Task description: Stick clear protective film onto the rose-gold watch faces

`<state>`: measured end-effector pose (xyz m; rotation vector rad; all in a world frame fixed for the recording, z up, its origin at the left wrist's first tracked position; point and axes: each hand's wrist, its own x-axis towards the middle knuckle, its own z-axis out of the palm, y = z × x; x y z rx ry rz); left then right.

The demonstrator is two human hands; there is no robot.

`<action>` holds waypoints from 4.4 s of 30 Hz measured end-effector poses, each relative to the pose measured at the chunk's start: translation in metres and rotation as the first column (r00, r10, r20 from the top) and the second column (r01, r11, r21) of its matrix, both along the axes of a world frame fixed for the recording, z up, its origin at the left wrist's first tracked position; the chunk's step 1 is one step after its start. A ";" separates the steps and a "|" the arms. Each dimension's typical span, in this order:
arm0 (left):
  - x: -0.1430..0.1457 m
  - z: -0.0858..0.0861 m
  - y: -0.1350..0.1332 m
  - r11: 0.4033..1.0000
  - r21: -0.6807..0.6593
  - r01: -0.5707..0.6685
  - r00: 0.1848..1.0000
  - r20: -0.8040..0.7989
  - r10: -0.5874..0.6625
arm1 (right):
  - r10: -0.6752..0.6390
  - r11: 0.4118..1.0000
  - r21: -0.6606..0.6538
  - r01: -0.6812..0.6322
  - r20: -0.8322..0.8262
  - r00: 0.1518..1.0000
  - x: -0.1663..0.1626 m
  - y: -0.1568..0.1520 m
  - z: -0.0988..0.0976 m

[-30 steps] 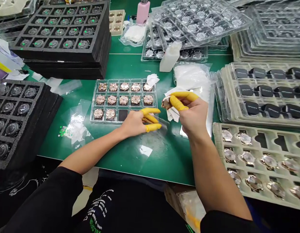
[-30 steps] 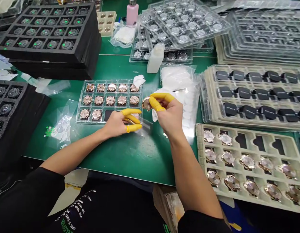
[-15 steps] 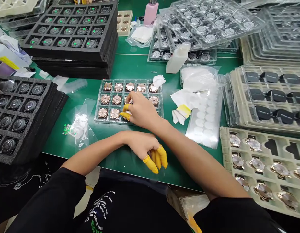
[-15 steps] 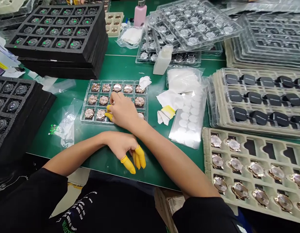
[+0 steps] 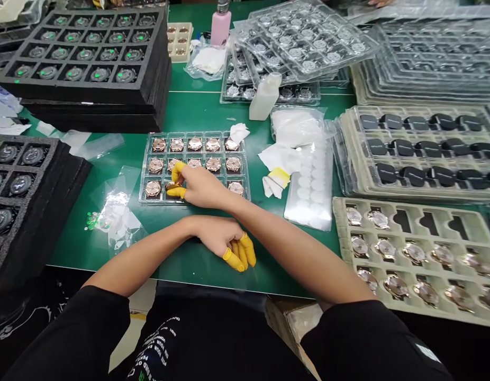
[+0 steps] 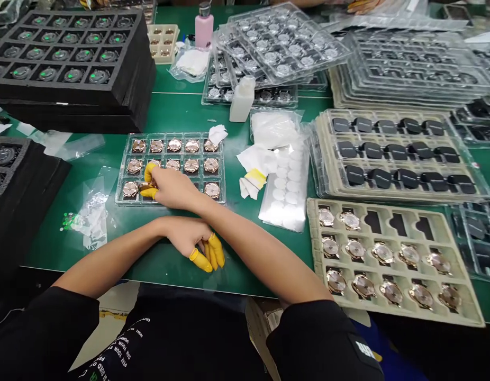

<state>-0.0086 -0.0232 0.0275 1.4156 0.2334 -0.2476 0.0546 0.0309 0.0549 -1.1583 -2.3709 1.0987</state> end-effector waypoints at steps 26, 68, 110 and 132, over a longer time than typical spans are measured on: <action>0.007 -0.010 0.015 0.236 0.265 -0.935 0.307 0.271 0.912 | -0.563 0.772 -0.549 0.320 -0.356 0.746 0.138 -0.037 0.004; 0.011 -0.015 0.022 0.257 0.230 -0.939 0.308 0.226 0.924 | -0.413 0.825 0.388 0.412 -0.084 0.907 0.173 -0.036 0.001; 0.013 -0.017 0.021 0.240 0.214 -0.947 0.286 0.221 0.932 | -0.145 0.762 0.595 0.254 -0.224 0.964 0.158 -0.024 -0.027; 0.007 -0.019 0.011 0.176 0.282 -0.943 0.292 0.448 0.845 | -0.478 0.874 -0.061 0.481 -0.271 0.835 0.170 -0.032 -0.010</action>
